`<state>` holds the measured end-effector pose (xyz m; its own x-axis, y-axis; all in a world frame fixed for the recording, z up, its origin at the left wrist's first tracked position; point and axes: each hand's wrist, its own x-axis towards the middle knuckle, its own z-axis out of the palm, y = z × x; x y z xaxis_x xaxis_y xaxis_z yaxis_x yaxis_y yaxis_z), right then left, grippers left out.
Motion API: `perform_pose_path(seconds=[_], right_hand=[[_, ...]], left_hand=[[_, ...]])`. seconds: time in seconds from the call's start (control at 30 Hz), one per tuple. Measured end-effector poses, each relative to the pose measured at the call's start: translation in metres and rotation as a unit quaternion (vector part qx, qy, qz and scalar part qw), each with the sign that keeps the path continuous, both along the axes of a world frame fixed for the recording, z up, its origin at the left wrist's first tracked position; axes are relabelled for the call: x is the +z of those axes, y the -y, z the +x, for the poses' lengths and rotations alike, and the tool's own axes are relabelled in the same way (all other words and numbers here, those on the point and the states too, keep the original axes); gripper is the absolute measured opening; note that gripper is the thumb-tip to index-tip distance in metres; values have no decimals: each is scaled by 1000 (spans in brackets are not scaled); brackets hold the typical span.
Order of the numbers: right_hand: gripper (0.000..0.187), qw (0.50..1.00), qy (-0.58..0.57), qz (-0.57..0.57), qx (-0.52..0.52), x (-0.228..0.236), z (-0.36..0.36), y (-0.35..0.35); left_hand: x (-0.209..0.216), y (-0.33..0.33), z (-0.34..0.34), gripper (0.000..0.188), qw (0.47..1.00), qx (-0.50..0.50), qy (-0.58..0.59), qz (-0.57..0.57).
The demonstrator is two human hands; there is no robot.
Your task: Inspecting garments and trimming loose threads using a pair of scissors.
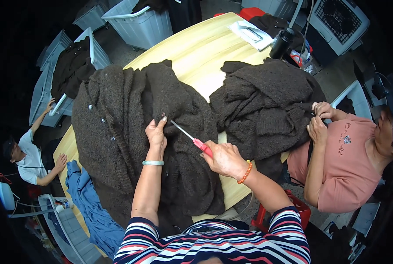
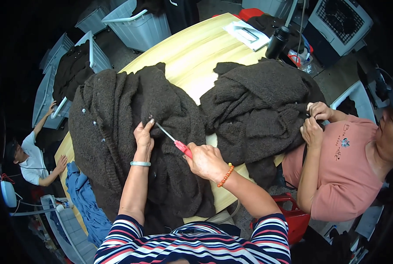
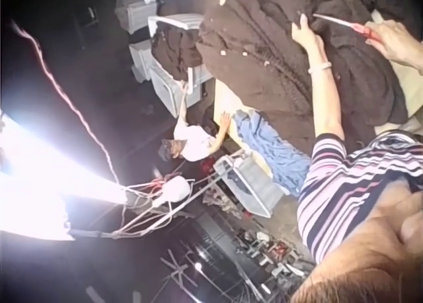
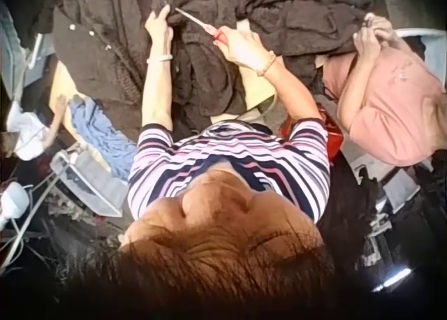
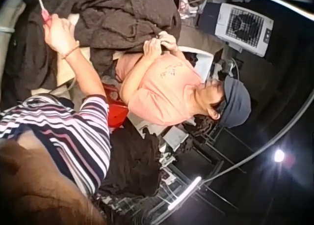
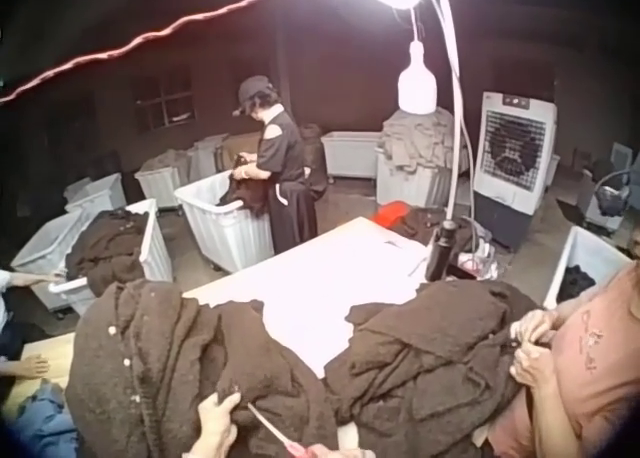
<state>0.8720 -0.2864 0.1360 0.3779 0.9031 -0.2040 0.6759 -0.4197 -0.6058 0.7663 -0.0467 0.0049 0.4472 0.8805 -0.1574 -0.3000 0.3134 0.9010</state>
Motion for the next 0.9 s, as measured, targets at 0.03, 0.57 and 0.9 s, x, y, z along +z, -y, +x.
perform_pose_path(seconds=[0.03,0.57,0.9], right_hand=[[25,1000,-15,-3,4,-1,-2,-5],[27,996,-22,-15,-79,-18,25,47],[25,999,-13,-24,26,-3,-23,93]], left_hand=[[-3,3,-5,20,999,-2,-25,20],[25,84,-40,67,915,-169,-278,239],[-14,65,-29,10,979,-85,-181,35]])
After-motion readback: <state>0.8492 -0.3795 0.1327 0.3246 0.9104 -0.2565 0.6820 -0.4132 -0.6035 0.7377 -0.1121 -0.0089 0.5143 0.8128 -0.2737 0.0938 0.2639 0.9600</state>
